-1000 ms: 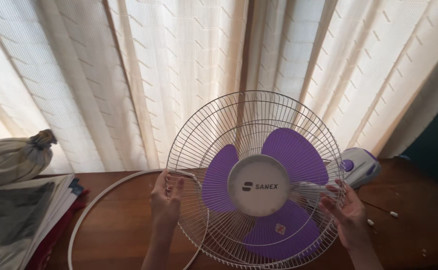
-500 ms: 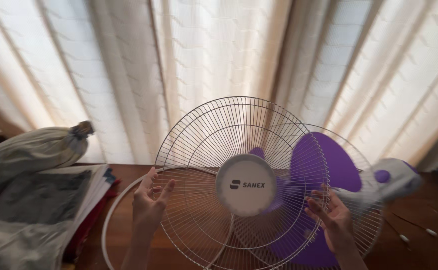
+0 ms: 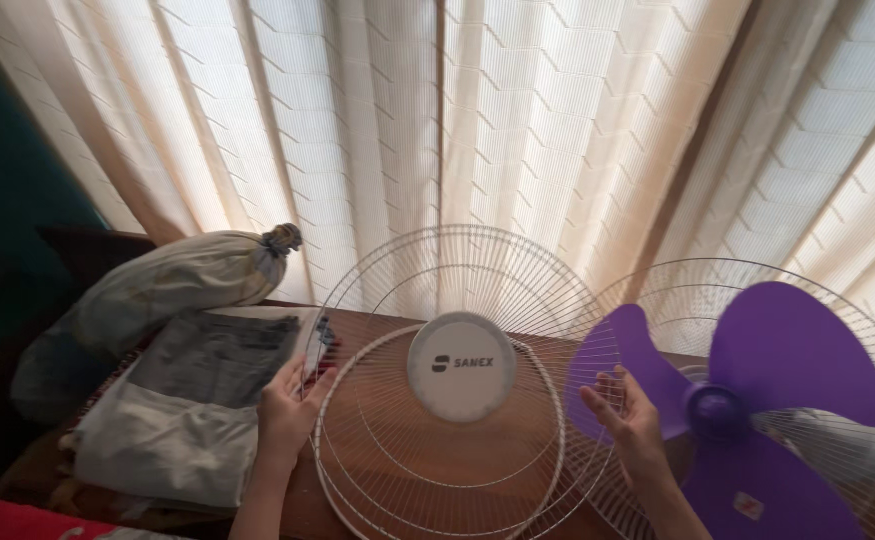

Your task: The person disassembles a purple table fan by removing the front grille, unscrewing the blade hub, detaching the fan blades, and separating the rear grille and motor housing. The components are placed on a wooden table.

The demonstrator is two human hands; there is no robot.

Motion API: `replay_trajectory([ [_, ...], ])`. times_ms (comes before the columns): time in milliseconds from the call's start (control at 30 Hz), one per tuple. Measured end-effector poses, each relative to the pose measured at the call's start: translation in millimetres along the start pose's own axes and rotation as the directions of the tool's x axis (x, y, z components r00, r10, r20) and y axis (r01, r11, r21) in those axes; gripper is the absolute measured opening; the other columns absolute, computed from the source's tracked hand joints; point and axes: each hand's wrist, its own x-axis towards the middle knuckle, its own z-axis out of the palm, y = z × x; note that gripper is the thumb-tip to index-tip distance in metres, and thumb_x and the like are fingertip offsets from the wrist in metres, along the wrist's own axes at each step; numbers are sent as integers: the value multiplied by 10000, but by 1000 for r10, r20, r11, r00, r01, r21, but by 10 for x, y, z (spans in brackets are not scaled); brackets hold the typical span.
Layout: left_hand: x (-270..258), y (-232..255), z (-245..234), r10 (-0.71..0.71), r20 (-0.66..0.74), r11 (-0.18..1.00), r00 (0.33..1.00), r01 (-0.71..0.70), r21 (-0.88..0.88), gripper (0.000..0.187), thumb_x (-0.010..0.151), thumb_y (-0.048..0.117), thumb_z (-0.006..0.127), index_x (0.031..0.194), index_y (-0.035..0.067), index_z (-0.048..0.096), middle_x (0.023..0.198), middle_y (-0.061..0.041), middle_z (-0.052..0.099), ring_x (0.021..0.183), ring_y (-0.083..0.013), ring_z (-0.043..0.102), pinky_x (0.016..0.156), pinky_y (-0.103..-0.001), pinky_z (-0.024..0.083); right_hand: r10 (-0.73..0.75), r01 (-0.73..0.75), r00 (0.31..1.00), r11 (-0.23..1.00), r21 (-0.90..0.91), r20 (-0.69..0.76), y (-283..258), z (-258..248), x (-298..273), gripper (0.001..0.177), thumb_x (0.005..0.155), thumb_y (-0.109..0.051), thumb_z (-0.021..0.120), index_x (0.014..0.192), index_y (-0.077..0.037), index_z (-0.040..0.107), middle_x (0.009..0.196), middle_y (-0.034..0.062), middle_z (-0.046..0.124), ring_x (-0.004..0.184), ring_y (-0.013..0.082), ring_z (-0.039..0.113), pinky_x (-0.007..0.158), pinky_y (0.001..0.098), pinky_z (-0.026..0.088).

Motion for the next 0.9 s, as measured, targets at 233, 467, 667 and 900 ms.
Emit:
replay_trajectory([
  [233,279,-705,-243,-89,-55,948,994,102,300,930,770,487,805,1492,0,477,1403,-246,613,1120,-308,740,907,-375,609,80,-81,997,980,-180,-17,382,592,149,1091,767,-517,787,1559,31,274,1410,240,512,1290,330,561,1014,481,550],
  [467,346,-1100,-310,-39,-29,941,999,46,334,1022,672,505,882,1472,4,490,1384,-268,608,1145,-331,712,932,-393,607,186,-174,982,962,-209,43,719,797,199,983,778,-563,694,1559,-59,373,1362,203,630,1274,349,624,981,492,581],
  [667,315,-1089,-313,-25,10,953,1000,21,301,1054,658,536,860,1481,6,468,1248,-233,713,1063,-282,772,901,-377,621,112,-98,991,981,-164,78,920,824,286,1005,817,-553,697,1576,-34,292,1397,239,587,1330,357,572,1039,490,533],
  [900,211,-924,-253,-166,50,893,985,129,432,1064,686,612,789,1529,70,429,1190,-188,747,997,-256,788,893,-381,633,212,-203,977,962,-183,29,906,730,283,1062,785,-532,690,1598,-36,222,1544,271,395,1403,403,478,1050,579,526],
])
